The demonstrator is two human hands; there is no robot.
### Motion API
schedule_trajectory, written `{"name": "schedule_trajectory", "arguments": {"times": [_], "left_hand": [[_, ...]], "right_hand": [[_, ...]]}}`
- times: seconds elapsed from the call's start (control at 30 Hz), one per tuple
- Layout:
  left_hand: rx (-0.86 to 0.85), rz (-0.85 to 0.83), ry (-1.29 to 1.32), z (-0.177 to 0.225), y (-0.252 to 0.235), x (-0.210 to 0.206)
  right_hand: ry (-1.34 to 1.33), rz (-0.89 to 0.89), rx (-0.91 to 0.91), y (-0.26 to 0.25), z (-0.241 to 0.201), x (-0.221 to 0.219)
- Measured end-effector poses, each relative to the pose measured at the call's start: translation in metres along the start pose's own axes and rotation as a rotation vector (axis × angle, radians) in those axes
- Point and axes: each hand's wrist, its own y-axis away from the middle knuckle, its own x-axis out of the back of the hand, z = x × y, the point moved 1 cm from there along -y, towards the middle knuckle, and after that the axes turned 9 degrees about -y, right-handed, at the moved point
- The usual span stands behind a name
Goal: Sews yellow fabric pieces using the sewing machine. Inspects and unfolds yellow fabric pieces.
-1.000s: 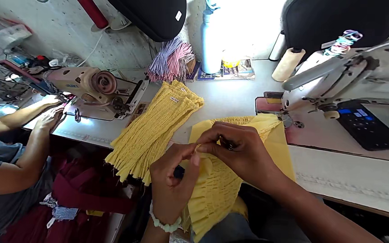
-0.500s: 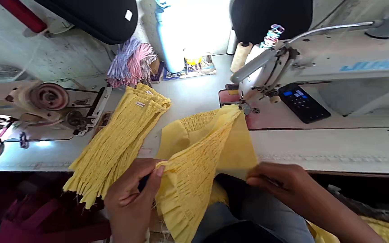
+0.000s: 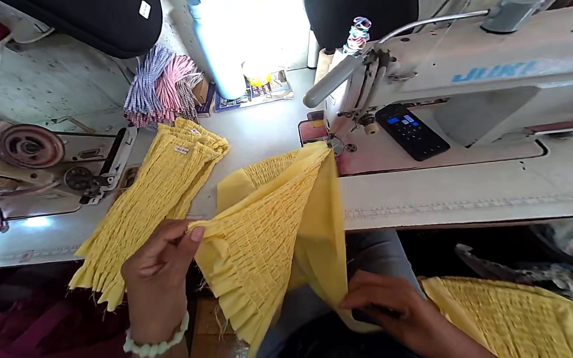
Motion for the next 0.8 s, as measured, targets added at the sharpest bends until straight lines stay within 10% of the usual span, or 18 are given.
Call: {"name": "schedule_trajectory", "arguments": {"times": [0.27,0.8], "left_hand": [[0.108,0.019,0.073,0.0,-0.009,0.001],[-0.148,0.008,0.038,0.039,0.024,-0.023]], "right_hand": [[0.33,-0.102,0.518,-0.089,-0.046,-0.019],[0.39,0.12,0.495,-0.158,-0.077,-0.056]]}}
